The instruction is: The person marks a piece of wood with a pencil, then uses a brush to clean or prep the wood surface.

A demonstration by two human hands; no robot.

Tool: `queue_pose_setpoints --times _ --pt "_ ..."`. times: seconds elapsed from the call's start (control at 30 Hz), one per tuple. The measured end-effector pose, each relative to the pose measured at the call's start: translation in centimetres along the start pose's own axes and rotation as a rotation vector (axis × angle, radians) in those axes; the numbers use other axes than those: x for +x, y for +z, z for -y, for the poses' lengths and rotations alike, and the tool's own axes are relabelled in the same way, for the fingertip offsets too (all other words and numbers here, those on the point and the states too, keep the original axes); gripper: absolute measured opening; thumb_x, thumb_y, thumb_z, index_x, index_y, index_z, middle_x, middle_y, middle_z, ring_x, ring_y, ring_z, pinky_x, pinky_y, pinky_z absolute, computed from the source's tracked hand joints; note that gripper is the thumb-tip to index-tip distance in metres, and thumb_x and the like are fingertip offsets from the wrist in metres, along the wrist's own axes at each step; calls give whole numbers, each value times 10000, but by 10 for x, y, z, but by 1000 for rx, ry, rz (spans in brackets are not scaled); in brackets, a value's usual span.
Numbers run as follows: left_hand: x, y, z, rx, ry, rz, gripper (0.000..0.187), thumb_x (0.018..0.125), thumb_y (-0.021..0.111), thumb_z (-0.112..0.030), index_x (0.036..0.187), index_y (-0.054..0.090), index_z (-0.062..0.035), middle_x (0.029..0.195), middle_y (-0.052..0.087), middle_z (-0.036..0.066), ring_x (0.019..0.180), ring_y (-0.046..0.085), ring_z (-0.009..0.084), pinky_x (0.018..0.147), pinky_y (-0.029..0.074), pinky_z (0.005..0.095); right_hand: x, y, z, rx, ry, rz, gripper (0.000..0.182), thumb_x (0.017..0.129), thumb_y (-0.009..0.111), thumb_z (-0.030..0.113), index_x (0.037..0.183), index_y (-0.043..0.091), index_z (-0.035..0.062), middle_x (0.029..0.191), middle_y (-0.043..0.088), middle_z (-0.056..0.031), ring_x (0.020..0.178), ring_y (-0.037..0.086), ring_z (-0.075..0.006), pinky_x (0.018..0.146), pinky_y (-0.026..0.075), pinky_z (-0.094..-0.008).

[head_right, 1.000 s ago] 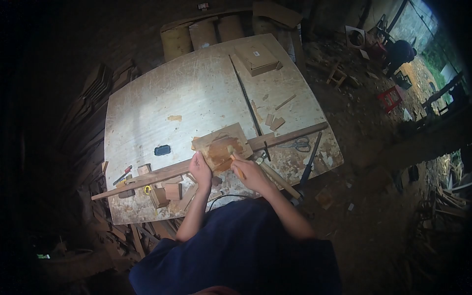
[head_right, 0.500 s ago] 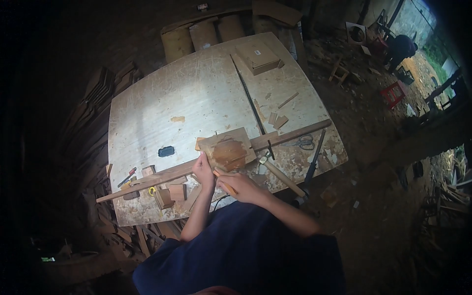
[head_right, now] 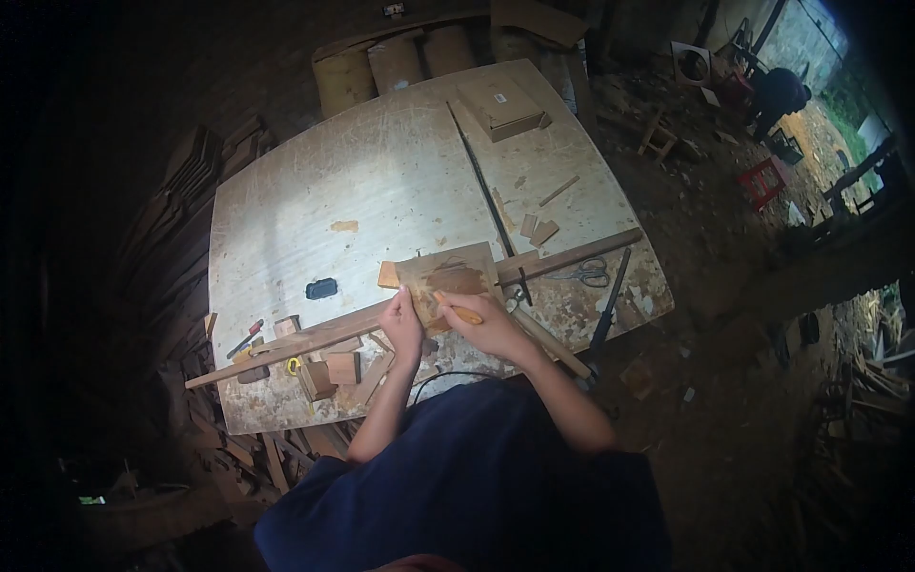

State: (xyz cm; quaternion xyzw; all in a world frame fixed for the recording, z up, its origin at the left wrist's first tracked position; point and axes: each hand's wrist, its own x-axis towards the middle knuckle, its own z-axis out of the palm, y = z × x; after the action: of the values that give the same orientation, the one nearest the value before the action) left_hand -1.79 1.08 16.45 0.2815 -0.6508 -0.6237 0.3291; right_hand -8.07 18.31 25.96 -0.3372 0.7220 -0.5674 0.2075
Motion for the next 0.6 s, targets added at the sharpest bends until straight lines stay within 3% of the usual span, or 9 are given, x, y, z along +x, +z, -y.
queue_pose_setpoints --times 0.1,0.13,0.17,0.23,0.33,0.43,0.47,0.53,0.6 --pt "-4 0 18 44 -22 69 432 1105 583 -266 837 709 48 633 467 -75 603 350 30 518 281 265 13 -10 -1 108 146 112 226 1044 592 197 1006 698 1 826 676 -47 805 651 -120 738 512 -303" --pt "-6 0 21 48 -26 84 432 1104 584 -268 834 712 44 626 461 -74 598 343 30 515 276 266 19 -7 -13 281 161 -43 243 1057 568 196 997 695 -2 856 675 -37 827 638 -111 758 512 -284" --pt "-8 0 24 78 -17 82 430 1102 586 -271 839 715 44 621 460 -71 595 340 29 512 273 268 25 -12 -24 344 225 -89 216 1081 557 176 1054 695 12 982 678 -17 925 661 -88 859 577 -261" --pt "-12 2 24 137 -1 78 428 1099 590 -278 850 722 44 609 457 -64 587 333 28 506 267 273 22 -8 -19 193 99 -64 224 1091 555 182 1061 695 10 1004 680 -20 944 659 -86 837 583 -264" --pt "-9 2 29 9 -12 28 432 1096 592 -291 868 732 48 602 463 -59 577 338 26 502 266 277 12 -15 -9 121 194 319 236 1099 548 186 1064 691 1 1024 677 -17 947 660 -86 829 586 -253" --pt "-15 10 21 35 12 35 440 1095 592 -293 853 728 48 595 463 -60 572 347 26 501 265 279 23 -18 -10 454 242 -132 244 1091 567 188 1033 700 -7 1008 682 -13 947 657 -82 824 585 -239" --pt "-15 9 21 90 -17 56 433 1101 580 -283 860 725 46 641 513 -52 607 388 26 529 310 267 25 -16 -8 452 213 -166 257 1085 559 220 1014 716 28 997 683 -19 974 662 -101 921 596 -293" --pt "-11 2 20 208 -75 98 420 1114 555 -262 873 717 42 732 614 -36 677 469 27 583 398 243 19 -16 -9 338 252 78 247 1091 547 206 1038 702 21 1014 681 -15 970 668 -101 899 605 -292" --pt "-7 3 20 100 -20 51 441 1103 575 -284 850 722 47 639 513 -57 601 386 25 527 309 266 16 -25 -7 248 281 252 244 1095 543 197 1051 693 10 1046 678 -10 969 678 -109 875 619 -297"
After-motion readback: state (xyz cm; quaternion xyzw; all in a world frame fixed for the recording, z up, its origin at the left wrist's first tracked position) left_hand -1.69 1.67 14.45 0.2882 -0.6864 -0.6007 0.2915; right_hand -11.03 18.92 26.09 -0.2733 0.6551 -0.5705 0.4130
